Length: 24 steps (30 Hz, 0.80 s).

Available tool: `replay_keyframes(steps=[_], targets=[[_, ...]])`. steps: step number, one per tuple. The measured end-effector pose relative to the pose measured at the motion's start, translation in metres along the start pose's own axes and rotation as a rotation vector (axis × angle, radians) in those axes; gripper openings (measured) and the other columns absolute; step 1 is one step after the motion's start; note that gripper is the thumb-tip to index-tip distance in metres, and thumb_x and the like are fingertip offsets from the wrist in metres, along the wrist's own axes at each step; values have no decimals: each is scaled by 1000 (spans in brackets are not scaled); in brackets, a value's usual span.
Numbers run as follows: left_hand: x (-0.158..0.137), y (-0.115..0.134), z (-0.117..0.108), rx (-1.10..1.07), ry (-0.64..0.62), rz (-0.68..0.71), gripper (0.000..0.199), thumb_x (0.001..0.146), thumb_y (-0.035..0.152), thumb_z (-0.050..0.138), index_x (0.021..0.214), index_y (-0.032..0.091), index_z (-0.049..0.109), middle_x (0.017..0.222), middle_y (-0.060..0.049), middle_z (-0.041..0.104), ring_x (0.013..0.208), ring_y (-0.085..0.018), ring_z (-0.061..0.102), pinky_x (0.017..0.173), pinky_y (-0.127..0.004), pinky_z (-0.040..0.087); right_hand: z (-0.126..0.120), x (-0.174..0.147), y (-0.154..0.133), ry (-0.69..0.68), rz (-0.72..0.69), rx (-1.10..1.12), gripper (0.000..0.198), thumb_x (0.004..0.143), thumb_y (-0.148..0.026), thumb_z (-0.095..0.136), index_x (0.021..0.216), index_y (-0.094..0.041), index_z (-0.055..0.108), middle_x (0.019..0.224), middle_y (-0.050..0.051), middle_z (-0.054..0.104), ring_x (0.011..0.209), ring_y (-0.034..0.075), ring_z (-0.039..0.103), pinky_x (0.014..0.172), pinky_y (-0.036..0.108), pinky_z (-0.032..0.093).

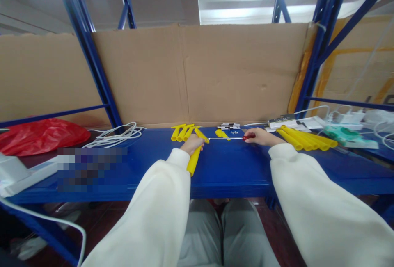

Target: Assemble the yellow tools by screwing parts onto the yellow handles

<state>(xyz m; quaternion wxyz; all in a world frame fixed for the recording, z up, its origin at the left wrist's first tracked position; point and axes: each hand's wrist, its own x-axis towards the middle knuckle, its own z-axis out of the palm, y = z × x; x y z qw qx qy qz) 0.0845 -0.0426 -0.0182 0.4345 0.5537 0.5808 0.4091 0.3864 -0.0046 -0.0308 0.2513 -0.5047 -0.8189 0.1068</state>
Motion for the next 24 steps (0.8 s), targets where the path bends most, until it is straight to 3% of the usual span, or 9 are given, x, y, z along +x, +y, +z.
replay_keyframes(steps=[10, 24], targets=[[1, -1, 1, -39, -30, 3, 24, 77, 1, 65, 64, 16, 51, 47, 4, 48, 36, -7, 43, 39, -19, 33, 0, 0, 2, 4, -5, 5, 24, 68, -43, 72, 77, -21, 73, 80, 5, 74, 77, 23, 66, 77, 35, 53], [0, 0, 4, 64, 19, 45, 24, 77, -1, 61, 63, 16, 53, 45, 4, 47, 37, -8, 43, 39, -20, 34, -2, -1, -7, 5, 15, -50, 12, 70, -28, 69, 79, -20, 72, 84, 6, 75, 78, 23, 67, 80, 35, 53]])
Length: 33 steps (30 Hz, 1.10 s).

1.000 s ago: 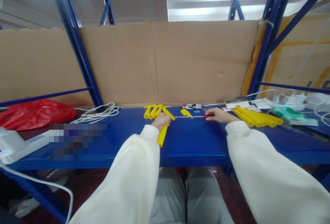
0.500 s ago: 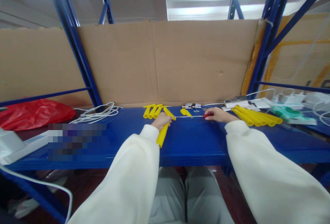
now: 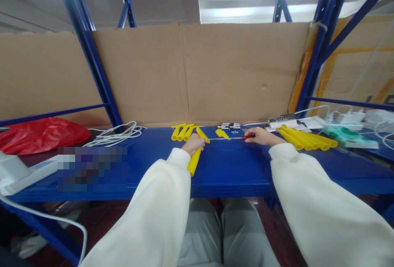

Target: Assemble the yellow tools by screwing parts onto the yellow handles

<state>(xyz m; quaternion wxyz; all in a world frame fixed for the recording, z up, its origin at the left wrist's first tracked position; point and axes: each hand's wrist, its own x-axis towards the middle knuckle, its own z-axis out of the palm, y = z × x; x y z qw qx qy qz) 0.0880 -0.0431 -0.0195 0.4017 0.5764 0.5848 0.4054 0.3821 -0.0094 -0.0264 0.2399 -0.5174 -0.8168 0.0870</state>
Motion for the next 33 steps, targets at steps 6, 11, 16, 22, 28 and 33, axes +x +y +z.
replay_keyframes(steps=[6, 11, 16, 22, 28, 33], targets=[[-1, 1, 0, 70, 41, 10, 32, 77, -4, 56, 55, 18, 47, 43, 4, 45, 35, -8, 42, 39, -20, 33, -2, -1, -8, 85, -94, -128, 10, 75, -23, 66, 83, -20, 72, 89, 7, 75, 84, 24, 68, 80, 34, 52], [1, 1, -1, 167, 68, -9, 24, 78, 0, 55, 60, 15, 54, 45, 4, 47, 38, -9, 47, 43, -21, 37, -5, -6, -16, 189, -222, -285, 12, 82, -21, 62, 88, -20, 72, 92, 9, 73, 85, 24, 67, 78, 34, 50], [5, -2, -2, 201, 78, 1, 22, 79, 2, 54, 61, 14, 56, 45, 4, 48, 39, -10, 49, 43, -20, 37, -7, -12, -26, 284, -299, -418, 16, 87, -20, 56, 94, -20, 71, 98, 11, 71, 95, 26, 65, 80, 35, 46], [9, -5, -2, 199, 75, 6, 26, 79, 1, 53, 57, 15, 53, 42, 4, 47, 38, -8, 48, 42, -18, 37, -7, -17, -35, 355, -343, -540, 20, 91, -19, 51, 101, -18, 68, 100, 12, 69, 98, 25, 61, 79, 34, 36], [5, -2, -2, 196, 88, -3, 25, 80, 1, 54, 59, 15, 55, 44, 3, 49, 40, -10, 52, 47, -21, 41, -8, -21, -42, 356, -349, -593, 22, 93, -19, 49, 102, -17, 68, 103, 13, 69, 99, 25, 60, 79, 34, 33], [5, -3, -4, 218, 105, 2, 26, 78, 1, 56, 58, 16, 53, 42, 3, 48, 41, -12, 52, 46, -22, 40, -6, -23, -45, 301, -328, -596, 23, 95, -24, 48, 102, -18, 69, 103, 12, 72, 99, 24, 63, 77, 33, 38]])
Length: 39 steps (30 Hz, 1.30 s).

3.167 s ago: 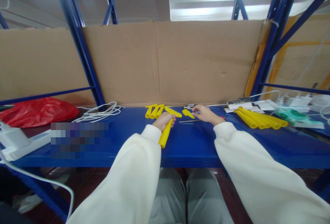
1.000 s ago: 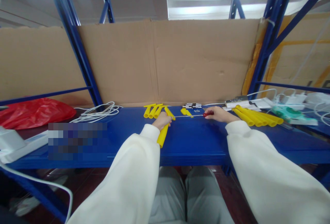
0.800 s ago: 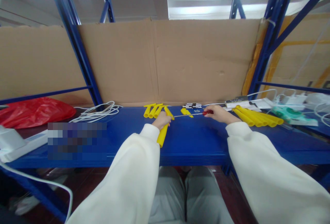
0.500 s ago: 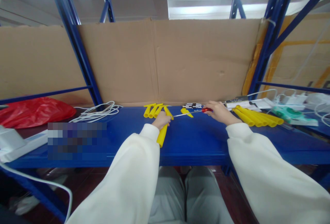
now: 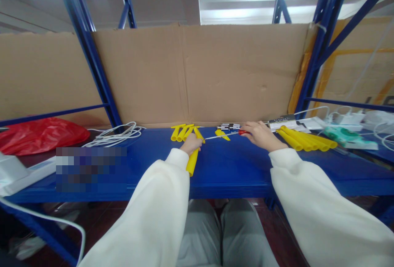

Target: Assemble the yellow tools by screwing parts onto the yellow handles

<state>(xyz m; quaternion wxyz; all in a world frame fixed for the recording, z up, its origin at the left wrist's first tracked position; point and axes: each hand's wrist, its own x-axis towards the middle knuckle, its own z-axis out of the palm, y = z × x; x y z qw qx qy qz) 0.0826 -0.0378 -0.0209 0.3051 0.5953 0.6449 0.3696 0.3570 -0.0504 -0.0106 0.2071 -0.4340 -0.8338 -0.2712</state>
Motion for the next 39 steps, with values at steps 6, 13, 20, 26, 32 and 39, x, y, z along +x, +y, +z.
replay_keyframes(steps=[6, 13, 20, 26, 32, 39], targets=[[0, -2, -5, 51, 15, -3, 24, 79, 4, 57, 58, 17, 55, 42, 0, 49, 45, -16, 57, 48, -25, 42, -1, 0, -11, -184, 85, 40, 25, 96, -29, 47, 104, -21, 70, 106, 9, 74, 92, 23, 68, 75, 30, 44], [-1, -1, -7, 80, 1, -5, 18, 79, 5, 57, 65, 16, 59, 45, 2, 50, 45, -15, 56, 48, -23, 43, -3, 2, -20, -263, 169, 17, 17, 91, -29, 58, 104, -20, 62, 90, 8, 75, 82, 23, 69, 65, 28, 40], [-3, 1, -7, 141, -28, 14, 18, 75, 2, 61, 62, 15, 58, 43, 1, 49, 48, -16, 57, 49, -24, 43, 1, 1, -16, -240, 129, 67, 14, 91, -31, 57, 94, -20, 66, 93, 8, 74, 86, 23, 68, 68, 28, 41], [-5, 3, -8, 156, 7, -3, 18, 75, 5, 60, 63, 17, 57, 41, 1, 48, 49, -18, 59, 50, -25, 44, 1, 1, -18, -274, 152, 86, 19, 93, -35, 53, 95, -21, 66, 95, 8, 74, 87, 23, 68, 69, 29, 42], [0, 0, -7, 150, 6, 3, 18, 73, 4, 60, 61, 17, 58, 42, -1, 50, 56, -22, 64, 54, -27, 47, 1, 1, -19, -230, 140, 26, 11, 89, -27, 57, 97, -21, 62, 85, 6, 73, 77, 21, 67, 64, 27, 39], [-5, 4, -7, 181, 25, 1, 21, 74, 1, 56, 58, 15, 56, 43, 0, 49, 52, -21, 61, 53, -27, 47, -4, 0, -21, -263, 132, 53, 24, 95, -36, 50, 98, -21, 69, 102, 9, 75, 90, 24, 69, 71, 29, 42]])
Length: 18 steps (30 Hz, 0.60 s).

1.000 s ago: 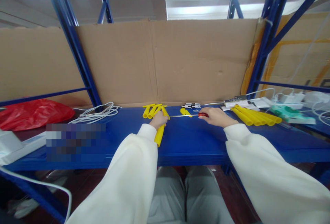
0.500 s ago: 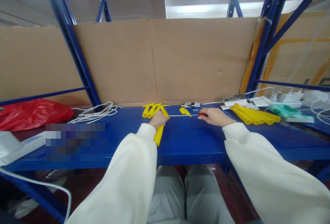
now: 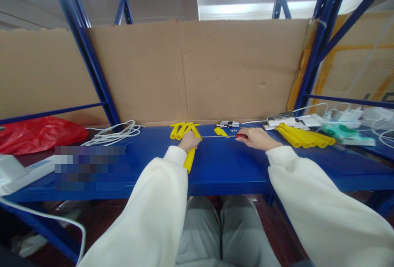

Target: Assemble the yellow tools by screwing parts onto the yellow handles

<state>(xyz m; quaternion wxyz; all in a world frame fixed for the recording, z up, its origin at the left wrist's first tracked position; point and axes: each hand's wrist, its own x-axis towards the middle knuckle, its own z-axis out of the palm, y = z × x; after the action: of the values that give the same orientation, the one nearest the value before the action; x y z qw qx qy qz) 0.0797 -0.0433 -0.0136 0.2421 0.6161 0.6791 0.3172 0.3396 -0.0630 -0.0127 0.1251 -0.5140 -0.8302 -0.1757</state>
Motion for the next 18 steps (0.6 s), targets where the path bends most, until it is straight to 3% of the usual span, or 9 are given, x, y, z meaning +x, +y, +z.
replay_keyframes(steps=[5, 10, 18], targets=[[-3, 3, -1, 60, 16, -3, 19, 74, 2, 57, 60, 15, 56, 41, 0, 47, 56, -23, 64, 53, -26, 46, -1, 0, -2, 9, 45, -15, 20, 89, -38, 60, 99, -21, 64, 88, 6, 74, 80, 23, 68, 64, 28, 39], [-1, 3, -1, 142, 37, 1, 19, 76, 4, 58, 60, 13, 56, 43, -4, 51, 59, -23, 66, 54, -25, 44, 0, -1, 0, 18, -15, -1, 10, 88, -33, 60, 90, -23, 61, 79, 4, 71, 74, 21, 65, 60, 26, 35], [5, -2, 0, 82, 5, -4, 10, 74, 8, 62, 67, 15, 61, 49, -5, 58, 58, -24, 66, 55, -28, 48, 2, -1, 2, 7, -22, 66, 10, 86, -34, 61, 84, -24, 61, 73, 2, 68, 70, 20, 63, 60, 26, 36]])
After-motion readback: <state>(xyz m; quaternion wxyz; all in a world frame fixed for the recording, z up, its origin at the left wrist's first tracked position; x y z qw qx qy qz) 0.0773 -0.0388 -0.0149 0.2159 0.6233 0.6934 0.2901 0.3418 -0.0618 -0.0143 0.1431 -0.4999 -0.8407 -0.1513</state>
